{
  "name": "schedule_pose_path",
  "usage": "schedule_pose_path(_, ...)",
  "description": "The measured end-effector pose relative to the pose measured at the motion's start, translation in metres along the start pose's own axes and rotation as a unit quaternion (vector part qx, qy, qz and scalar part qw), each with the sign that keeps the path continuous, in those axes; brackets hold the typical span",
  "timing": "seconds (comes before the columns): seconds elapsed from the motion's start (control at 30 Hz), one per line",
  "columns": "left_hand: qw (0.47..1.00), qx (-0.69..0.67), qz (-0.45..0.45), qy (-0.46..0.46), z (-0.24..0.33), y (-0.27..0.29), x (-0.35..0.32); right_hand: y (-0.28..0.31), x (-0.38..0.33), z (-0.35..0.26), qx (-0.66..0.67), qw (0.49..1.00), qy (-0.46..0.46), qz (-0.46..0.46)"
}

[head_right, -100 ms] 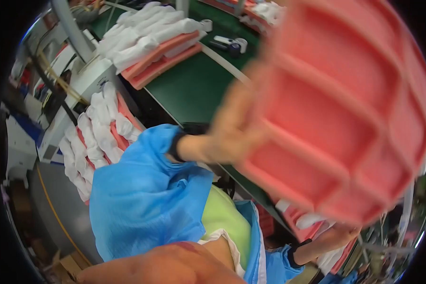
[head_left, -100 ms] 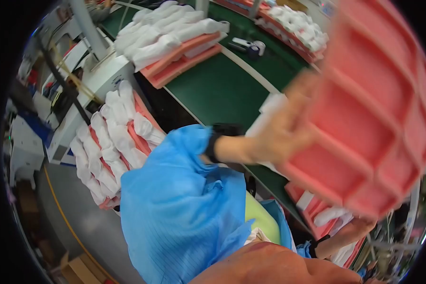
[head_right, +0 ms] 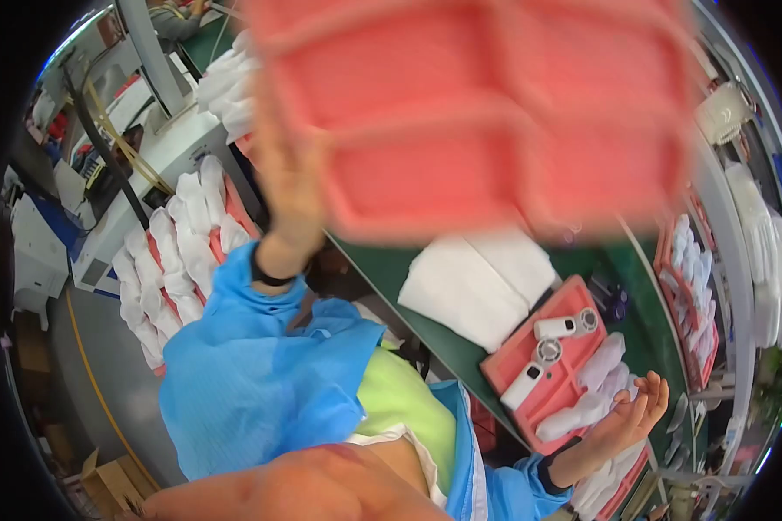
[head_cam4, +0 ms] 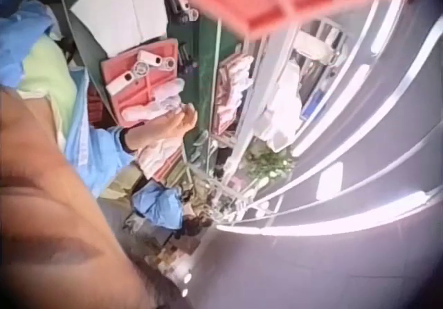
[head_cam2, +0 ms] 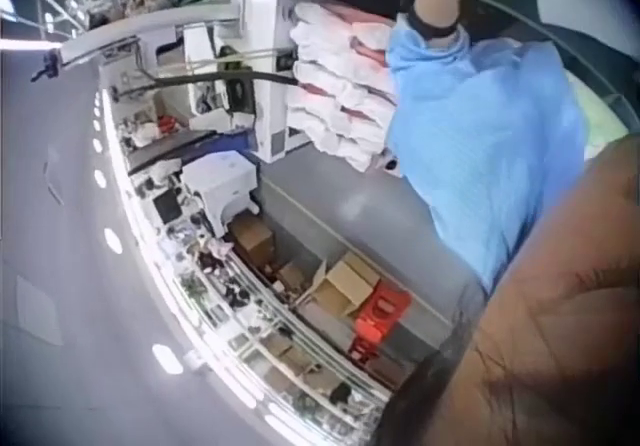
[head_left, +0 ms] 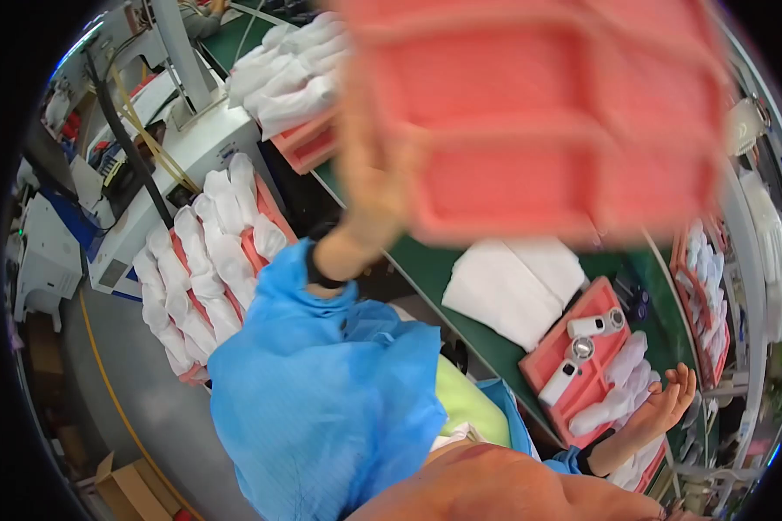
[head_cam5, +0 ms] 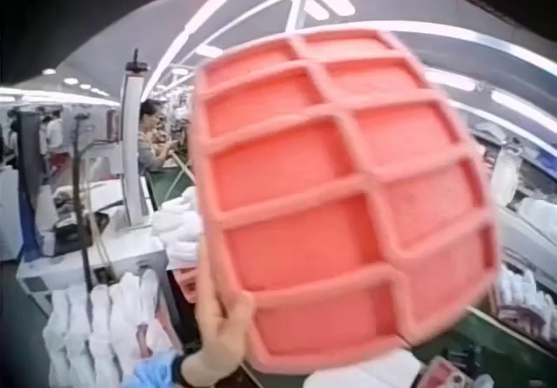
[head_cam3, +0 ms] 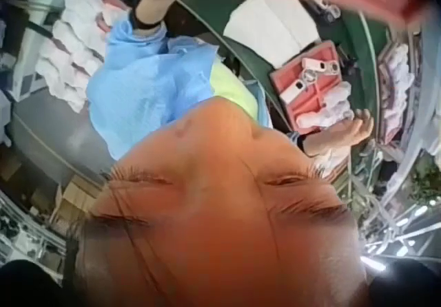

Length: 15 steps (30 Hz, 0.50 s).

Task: The person wraps handheld fans and purple fan components in protective foam sheets and places them into a pink tray. This process is repeated for several items, handling them one at a time on a green conveyor belt.

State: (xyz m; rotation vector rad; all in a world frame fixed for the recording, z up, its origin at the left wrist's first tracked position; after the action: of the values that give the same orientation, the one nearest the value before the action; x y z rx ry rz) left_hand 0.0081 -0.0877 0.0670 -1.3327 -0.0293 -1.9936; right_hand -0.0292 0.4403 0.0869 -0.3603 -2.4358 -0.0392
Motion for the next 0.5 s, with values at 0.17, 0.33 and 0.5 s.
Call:
schedule_pose_path(0.17, 0.961, 0.237, 0.143, 0.019, -0.082, 0.188, 0.094, -0.050, -0.004, 0.027, -0.063, 0.996, -0.036, -0.050)
schedule_pose_path(0.33, 0.905, 0.392, 0.066, 0.153, -0.221, 0.291, 0.099, -0.057, 0.013, 0.044, -0.068, 0.990, -0.041, -0.121)
schedule_pose_path(0.5, 0.844, 0.478, 0.018, 0.240, -0.266, 0.321, 0.086, -0.059, 0.028, 0.056, -0.114, 0.982, -0.057, -0.138)
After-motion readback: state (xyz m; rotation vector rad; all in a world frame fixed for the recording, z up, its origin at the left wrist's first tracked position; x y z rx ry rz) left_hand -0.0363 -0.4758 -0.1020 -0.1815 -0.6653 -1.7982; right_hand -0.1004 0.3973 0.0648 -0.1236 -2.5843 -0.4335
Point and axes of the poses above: each hand's wrist, its own x-axis towards the middle knuckle, its own y-axis out of the back of the hand, z = x × y, the point moved 6 cm from there along x, towards the middle knuckle
